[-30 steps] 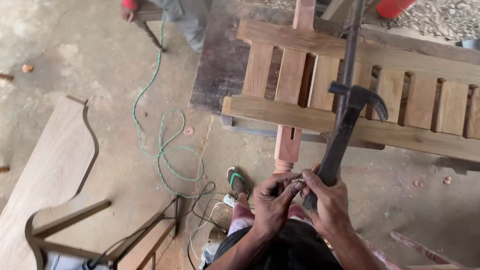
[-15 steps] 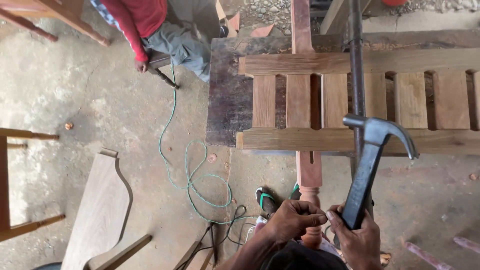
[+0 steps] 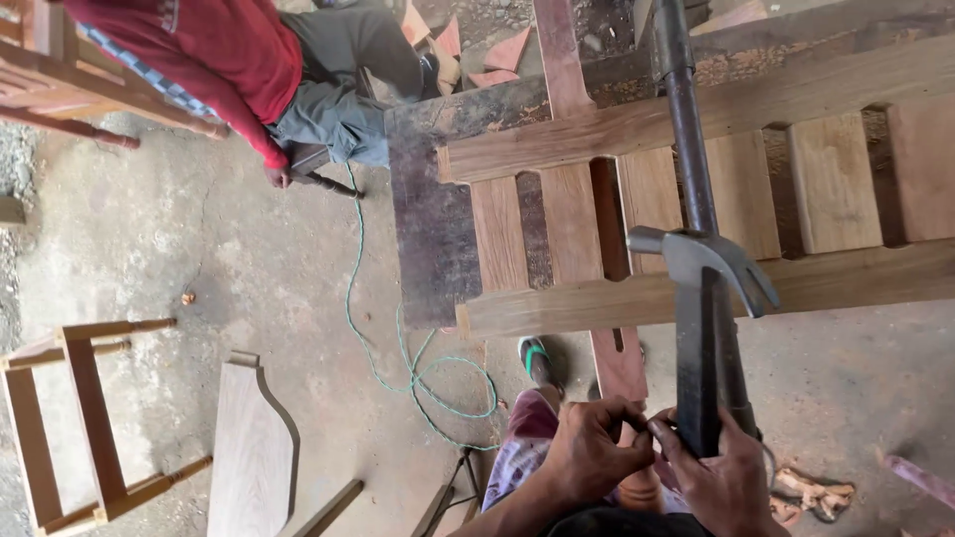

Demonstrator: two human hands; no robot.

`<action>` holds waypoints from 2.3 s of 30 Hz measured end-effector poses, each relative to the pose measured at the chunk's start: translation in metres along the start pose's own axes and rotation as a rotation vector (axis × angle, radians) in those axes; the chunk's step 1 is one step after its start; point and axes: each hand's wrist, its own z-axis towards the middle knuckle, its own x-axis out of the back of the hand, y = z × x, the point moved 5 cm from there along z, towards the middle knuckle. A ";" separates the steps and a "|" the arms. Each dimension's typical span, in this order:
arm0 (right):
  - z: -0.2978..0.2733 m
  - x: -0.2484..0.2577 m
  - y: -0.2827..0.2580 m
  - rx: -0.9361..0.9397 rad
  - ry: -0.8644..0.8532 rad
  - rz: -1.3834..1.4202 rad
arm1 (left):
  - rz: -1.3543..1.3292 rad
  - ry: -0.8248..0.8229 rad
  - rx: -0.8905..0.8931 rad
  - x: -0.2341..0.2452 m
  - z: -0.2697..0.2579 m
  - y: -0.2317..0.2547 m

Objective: The person repeatedly hammers nails into a wooden slatted frame using a claw hammer. They retrieve nails from a small stool, position them on the frame, and strike them with the hammer. The task continues across multiple sections of the frame.

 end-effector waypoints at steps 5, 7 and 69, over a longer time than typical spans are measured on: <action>0.012 -0.007 -0.016 0.060 0.147 -0.007 | -0.236 -0.014 0.095 0.042 0.042 -0.052; 0.012 -0.009 -0.018 0.000 0.259 -0.035 | -0.136 0.107 -0.091 0.099 0.075 -0.050; 0.145 -0.151 -0.062 -0.182 0.005 -0.495 | 0.551 0.018 -0.657 0.306 0.275 -0.063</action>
